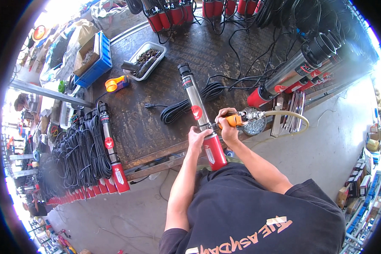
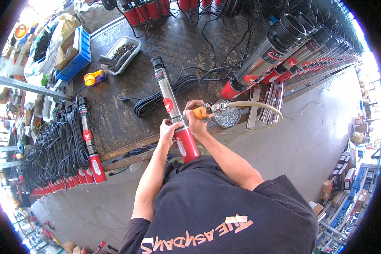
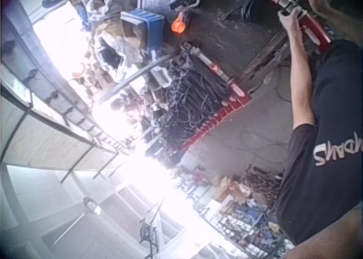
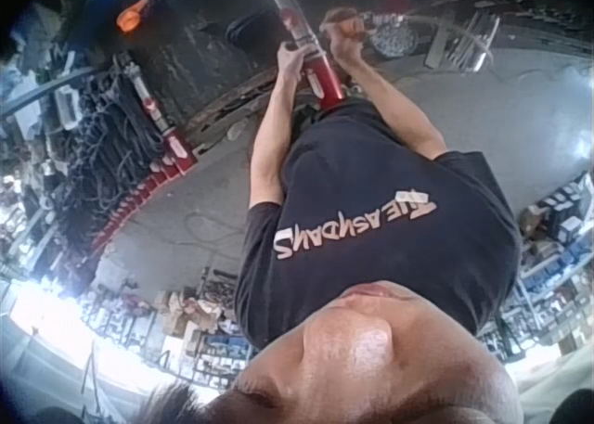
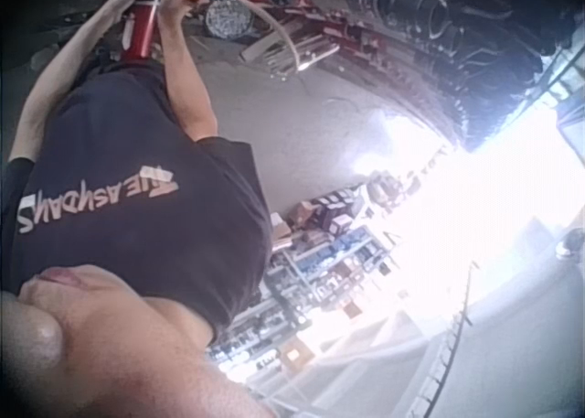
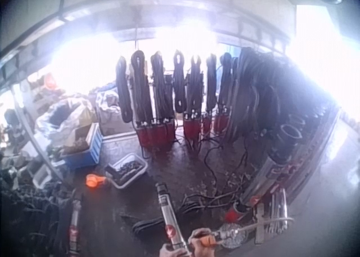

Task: The person assembles water pumps by attaching components and securing them with a pneumatic screwdriver on a workbench in a factory environment.

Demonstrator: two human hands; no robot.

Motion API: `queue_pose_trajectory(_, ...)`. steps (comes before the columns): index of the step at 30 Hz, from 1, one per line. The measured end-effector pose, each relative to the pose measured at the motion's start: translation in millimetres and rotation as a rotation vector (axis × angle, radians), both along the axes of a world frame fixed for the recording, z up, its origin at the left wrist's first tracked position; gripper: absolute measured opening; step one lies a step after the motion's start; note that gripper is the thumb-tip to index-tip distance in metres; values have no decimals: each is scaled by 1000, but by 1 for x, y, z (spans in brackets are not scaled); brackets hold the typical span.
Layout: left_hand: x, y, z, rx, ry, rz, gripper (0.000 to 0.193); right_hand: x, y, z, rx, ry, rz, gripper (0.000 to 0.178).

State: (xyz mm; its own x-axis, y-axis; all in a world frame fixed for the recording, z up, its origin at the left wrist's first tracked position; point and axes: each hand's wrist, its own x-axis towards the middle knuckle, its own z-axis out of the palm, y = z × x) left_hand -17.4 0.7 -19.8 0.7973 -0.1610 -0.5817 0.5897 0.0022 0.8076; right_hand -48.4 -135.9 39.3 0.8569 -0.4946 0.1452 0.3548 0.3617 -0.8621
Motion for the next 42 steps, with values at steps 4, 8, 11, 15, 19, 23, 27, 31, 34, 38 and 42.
queue_pose_trajectory(4, 1, -2, 4, -2, 1, 10, 54, 5, -8, -4, -116, 18, 74, 23)
queue_pose_trajectory(8, 2, -2, 5, 17, 0, 7, 54, 18, -9, -2, -111, 137, -34, 23)
queue_pose_trajectory(11, 1, -1, -3, 11, -14, 30, 54, 33, -4, 14, 16, 190, -287, 13)
queue_pose_trajectory(15, 2, -4, -1, 69, -20, 6, 55, -1, -9, 0, -147, 9, 20, 17)
queue_pose_trajectory(19, 4, -2, 8, 26, -1, 17, 55, 5, -2, -1, -154, 28, 35, 19)
queue_pose_trajectory(23, 1, -3, -5, 4, 8, 24, 56, 5, -3, -6, -98, 28, 18, 20)
queue_pose_trajectory(27, 0, -6, 5, -10, 19, 34, 52, 7, -3, -12, -84, 61, -8, 20)
queue_pose_trajectory(31, 1, -7, -9, -24, -3, 38, 52, 10, 1, -16, -91, 61, -109, 17)
queue_pose_trajectory(34, 2, -10, 0, -21, 33, 20, 53, 12, -3, -7, -182, 61, -145, 16)
queue_pose_trajectory(38, 4, -18, 19, 44, 97, -37, 53, 5, -16, 18, -92, 80, -207, 19)
queue_pose_trajectory(42, -12, -52, 44, 830, -959, -66, 68, -49, -58, 62, -217, -10, -327, 24)
